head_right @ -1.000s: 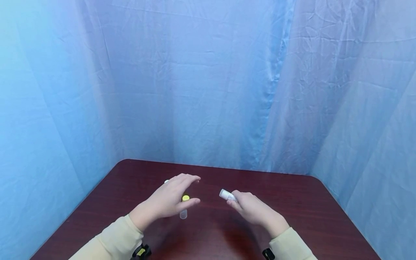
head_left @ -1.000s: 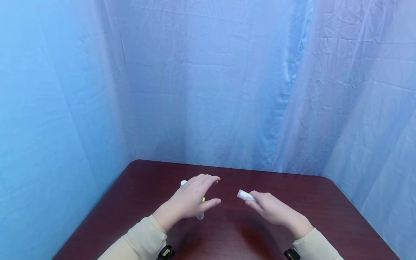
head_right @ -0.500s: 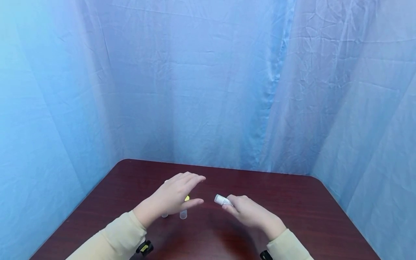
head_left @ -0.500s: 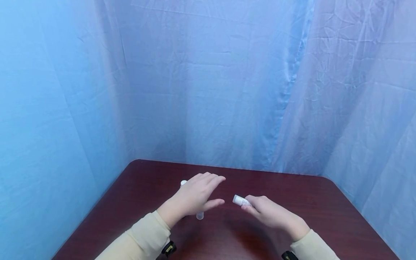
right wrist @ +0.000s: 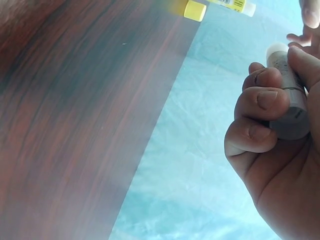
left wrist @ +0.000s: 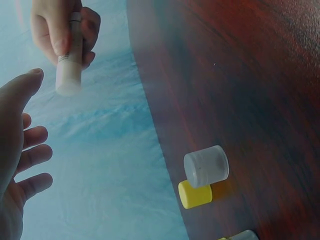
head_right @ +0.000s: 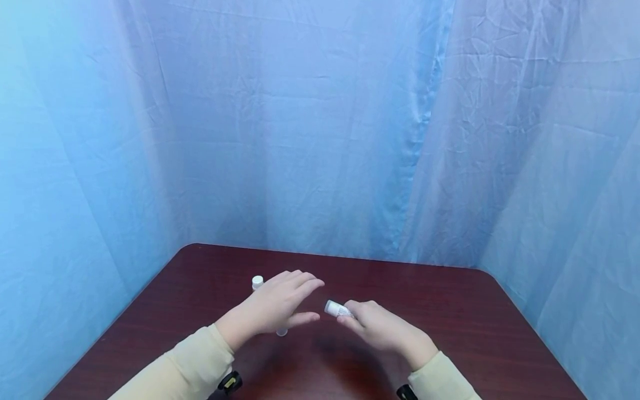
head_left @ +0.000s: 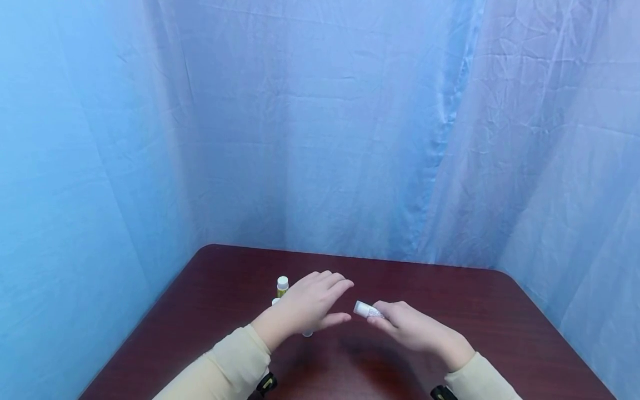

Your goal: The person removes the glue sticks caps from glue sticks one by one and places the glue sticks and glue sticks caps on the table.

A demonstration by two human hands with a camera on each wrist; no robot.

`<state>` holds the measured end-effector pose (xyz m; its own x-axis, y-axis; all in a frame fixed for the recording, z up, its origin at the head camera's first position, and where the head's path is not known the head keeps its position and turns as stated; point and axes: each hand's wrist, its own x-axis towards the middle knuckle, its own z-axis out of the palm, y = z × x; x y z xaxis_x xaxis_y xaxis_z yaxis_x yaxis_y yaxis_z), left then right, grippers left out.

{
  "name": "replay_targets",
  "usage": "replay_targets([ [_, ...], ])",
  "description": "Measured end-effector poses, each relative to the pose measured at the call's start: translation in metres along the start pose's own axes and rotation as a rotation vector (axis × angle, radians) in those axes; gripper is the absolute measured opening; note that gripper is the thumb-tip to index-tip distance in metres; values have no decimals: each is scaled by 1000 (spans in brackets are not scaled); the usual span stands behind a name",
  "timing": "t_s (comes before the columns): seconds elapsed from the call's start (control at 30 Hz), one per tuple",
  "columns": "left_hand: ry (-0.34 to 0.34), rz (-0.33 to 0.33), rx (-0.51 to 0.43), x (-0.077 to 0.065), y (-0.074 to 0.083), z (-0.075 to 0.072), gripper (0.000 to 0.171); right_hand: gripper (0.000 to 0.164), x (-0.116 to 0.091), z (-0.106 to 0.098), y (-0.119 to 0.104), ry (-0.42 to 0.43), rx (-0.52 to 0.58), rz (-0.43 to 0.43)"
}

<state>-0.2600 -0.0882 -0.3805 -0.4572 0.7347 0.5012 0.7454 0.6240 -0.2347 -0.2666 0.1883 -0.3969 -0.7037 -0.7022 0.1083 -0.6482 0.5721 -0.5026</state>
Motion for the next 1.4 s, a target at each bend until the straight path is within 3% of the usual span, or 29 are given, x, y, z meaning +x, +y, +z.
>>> replay_targets([
  [0.27,-27,53,21,3,10,7,60,26,1,1,-7,-17,13,-25],
  [0.6,-66,63,26,3,16,16,48,22,1,3,-11,-40,52,-79],
  [0.97,-60,122,22,2,19,20,30,18,3,3,-11,-57,48,-177],
  [1.4,-40,209,96,-2,18,17,28,14,2,2,-18,-86,112,-223],
])
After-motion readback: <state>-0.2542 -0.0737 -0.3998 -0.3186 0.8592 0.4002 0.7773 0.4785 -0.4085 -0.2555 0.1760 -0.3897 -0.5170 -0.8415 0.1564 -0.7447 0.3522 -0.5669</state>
